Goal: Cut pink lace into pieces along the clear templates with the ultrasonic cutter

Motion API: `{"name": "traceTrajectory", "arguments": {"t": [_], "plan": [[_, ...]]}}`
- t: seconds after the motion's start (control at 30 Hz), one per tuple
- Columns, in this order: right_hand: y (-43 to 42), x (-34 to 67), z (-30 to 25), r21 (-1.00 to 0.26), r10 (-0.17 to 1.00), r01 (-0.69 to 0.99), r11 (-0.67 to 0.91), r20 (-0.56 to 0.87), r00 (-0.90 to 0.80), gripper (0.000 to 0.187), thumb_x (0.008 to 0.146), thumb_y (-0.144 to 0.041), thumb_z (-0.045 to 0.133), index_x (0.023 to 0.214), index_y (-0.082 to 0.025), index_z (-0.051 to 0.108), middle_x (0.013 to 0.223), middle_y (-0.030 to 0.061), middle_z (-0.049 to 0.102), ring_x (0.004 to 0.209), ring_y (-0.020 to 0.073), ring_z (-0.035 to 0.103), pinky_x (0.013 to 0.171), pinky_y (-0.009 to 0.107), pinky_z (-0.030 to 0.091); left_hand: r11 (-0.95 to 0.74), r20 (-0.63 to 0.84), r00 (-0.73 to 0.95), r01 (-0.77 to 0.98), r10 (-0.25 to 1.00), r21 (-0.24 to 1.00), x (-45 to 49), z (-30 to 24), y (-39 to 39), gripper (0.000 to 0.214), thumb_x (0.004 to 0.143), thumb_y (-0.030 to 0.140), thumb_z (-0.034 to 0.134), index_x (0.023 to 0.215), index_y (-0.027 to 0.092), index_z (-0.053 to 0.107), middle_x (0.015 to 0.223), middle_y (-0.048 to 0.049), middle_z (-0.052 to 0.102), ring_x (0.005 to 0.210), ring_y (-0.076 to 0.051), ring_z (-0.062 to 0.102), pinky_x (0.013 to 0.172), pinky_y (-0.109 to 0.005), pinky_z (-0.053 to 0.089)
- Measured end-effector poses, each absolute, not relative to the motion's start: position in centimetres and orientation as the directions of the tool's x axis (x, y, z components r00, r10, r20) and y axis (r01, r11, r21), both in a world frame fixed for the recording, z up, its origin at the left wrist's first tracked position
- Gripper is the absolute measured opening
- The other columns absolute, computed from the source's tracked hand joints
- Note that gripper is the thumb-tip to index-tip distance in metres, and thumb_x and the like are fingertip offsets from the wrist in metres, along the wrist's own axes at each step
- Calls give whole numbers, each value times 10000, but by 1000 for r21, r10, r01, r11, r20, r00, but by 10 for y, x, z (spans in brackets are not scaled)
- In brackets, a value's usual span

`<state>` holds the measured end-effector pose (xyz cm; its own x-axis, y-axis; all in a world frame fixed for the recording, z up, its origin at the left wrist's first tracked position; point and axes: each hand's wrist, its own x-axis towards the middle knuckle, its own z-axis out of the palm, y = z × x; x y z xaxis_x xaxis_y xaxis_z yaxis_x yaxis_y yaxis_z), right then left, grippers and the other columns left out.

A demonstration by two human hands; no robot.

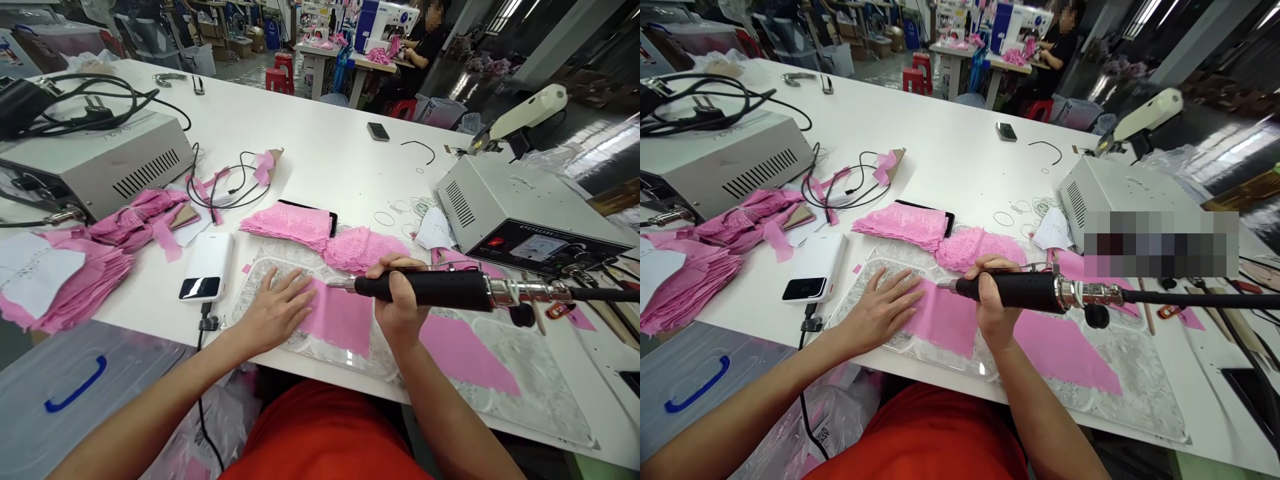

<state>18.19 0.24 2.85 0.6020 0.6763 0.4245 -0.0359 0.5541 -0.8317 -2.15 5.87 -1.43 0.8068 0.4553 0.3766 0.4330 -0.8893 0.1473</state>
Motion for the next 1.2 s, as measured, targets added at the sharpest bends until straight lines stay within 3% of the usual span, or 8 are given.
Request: {"name": "traceTrajectory", "arguments": {"t": [0.9, 1.2], "plan": [[-6, 199, 34, -841, 639, 11, 541, 420, 644, 80, 758, -242, 606, 782, -207, 538, 821, -27, 560, 617, 105, 566, 644, 331, 496, -903, 396, 816, 420, 421, 93, -22, -14, 61, 305, 994, 271, 416, 1224, 208, 606, 1343, -82, 575, 1301, -291, 467, 1120, -584, 204], [-26, 224, 43, -843, 557, 70, 533, 412, 721, 46, 715, -206, 574, 755, -190, 559, 778, -14, 569, 567, 103, 554, 599, 316, 482, -919, 444, 810, 382, 383, 97, -23, -13, 64, 298, 983, 247, 430, 1221, 204, 604, 1337, -79, 581, 1298, -299, 474, 1123, -573, 210]]}}
